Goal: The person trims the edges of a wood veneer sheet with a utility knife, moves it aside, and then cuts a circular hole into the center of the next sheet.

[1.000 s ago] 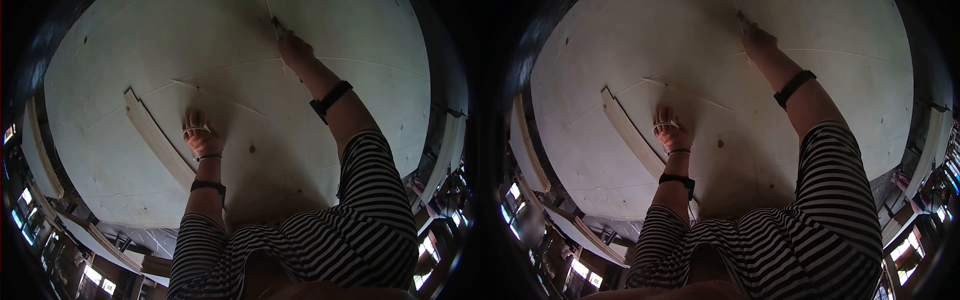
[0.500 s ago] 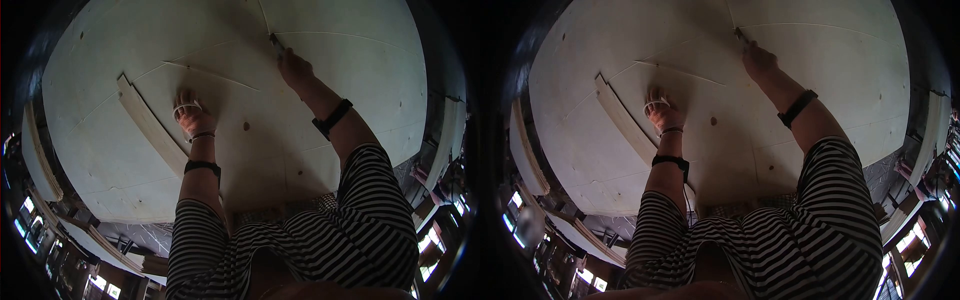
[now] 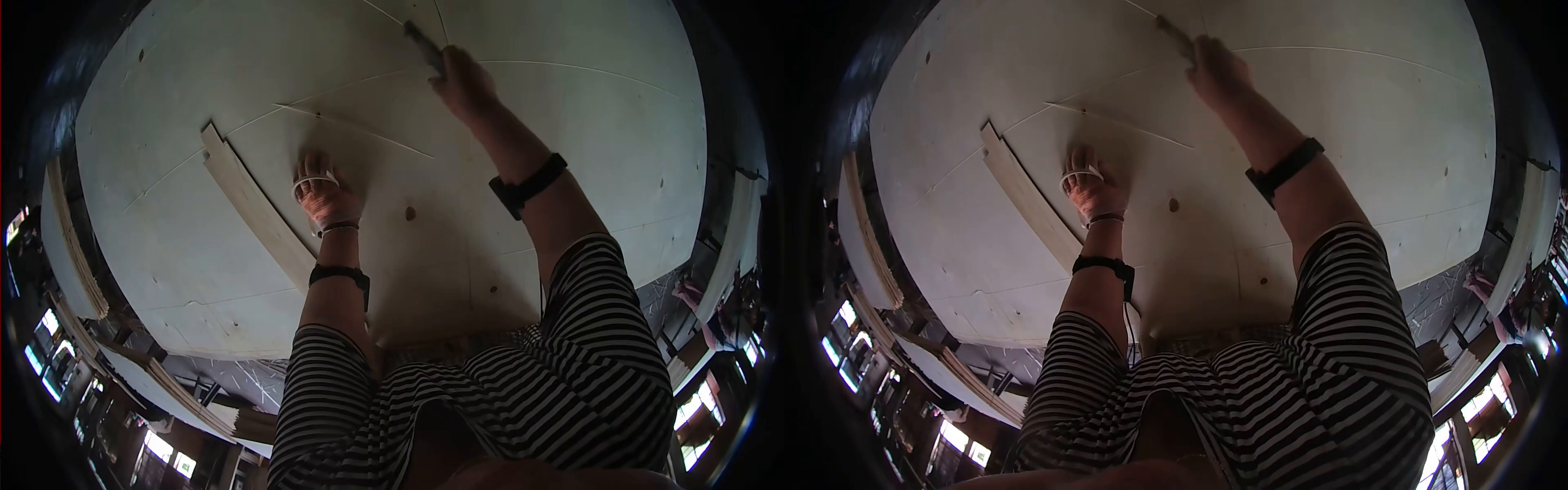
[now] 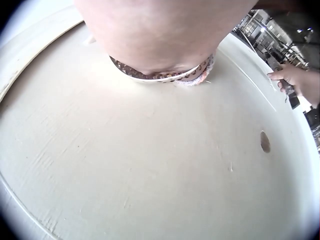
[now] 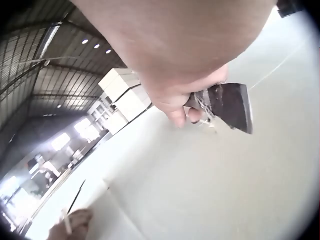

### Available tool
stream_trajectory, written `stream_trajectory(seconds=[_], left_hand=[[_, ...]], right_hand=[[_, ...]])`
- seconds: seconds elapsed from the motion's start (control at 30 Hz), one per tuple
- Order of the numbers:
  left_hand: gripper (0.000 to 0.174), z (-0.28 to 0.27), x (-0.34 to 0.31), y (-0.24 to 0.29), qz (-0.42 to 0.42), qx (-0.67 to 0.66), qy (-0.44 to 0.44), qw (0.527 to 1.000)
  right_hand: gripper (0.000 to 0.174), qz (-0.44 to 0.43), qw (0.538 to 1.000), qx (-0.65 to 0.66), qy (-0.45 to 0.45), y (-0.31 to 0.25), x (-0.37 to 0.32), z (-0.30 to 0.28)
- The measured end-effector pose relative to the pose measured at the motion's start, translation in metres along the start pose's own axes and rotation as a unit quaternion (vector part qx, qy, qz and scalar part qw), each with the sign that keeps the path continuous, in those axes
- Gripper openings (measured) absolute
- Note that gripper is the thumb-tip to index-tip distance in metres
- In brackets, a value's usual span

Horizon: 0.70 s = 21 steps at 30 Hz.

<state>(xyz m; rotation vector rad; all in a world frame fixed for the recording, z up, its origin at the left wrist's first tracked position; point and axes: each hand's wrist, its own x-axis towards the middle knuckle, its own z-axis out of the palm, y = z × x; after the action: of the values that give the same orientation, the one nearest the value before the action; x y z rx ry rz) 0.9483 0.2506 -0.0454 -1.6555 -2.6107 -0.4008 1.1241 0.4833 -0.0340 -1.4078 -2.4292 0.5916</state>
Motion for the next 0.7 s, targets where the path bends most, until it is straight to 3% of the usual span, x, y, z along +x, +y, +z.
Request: stream_trajectory(seconds=[0.07,0.1,0.17,0.27,0.33,0.37,0.4,0.47,0.6,0.7], left_hand=[[0.034,0.001,0.000,-0.003,-0.016,-0.012,-0.021,1.000],[0.034,0.001,0.000,-0.003,-0.014,-0.014,-0.020,1.000],[0.035,0.003,0.000,-0.003,-0.019,-0.007,-0.013,1.000],[0.033,0.000,0.001,-0.003,-0.032,-0.008,-0.043,0.999],[0.033,0.002,-0.002,-0.005,-0.032,-0.015,-0.033,0.999],[0.033,0.004,-0.001,-0.006,-0.025,-0.023,-0.019,0.999],[0.033,0.007,-0.001,-0.007,-0.026,-0.024,-0.021,0.999],[0.034,0.011,-0.006,-0.008,-0.027,-0.034,0.018,0.999],[0.035,0.015,-0.012,-0.010,-0.016,-0.019,0.039,0.999],[0.038,0.018,-0.015,-0.011,-0.025,-0.021,0.066,0.997]], right_hand=[[0.040,0.070,0.996,-0.040,-0.023,0.011,0.031,-0.004],[0.040,0.065,0.997,-0.033,-0.029,0.012,0.039,0.005],[0.041,0.109,0.986,0.073,-0.106,0.009,0.051,0.021],[0.039,0.092,0.966,0.146,-0.192,-0.036,0.016,0.022],[0.036,-0.008,0.972,0.123,-0.201,-0.058,-0.019,0.035],[0.031,0.016,0.967,0.082,-0.241,-0.080,-0.032,0.024],[0.031,0.017,0.966,0.081,-0.243,-0.085,-0.034,0.030],[0.026,-0.025,0.989,0.053,-0.137,-0.094,-0.041,0.042],[0.023,-0.025,0.980,0.020,-0.195,-0.115,-0.068,0.056],[0.020,0.067,0.981,0.018,-0.179,-0.118,-0.126,0.047]])
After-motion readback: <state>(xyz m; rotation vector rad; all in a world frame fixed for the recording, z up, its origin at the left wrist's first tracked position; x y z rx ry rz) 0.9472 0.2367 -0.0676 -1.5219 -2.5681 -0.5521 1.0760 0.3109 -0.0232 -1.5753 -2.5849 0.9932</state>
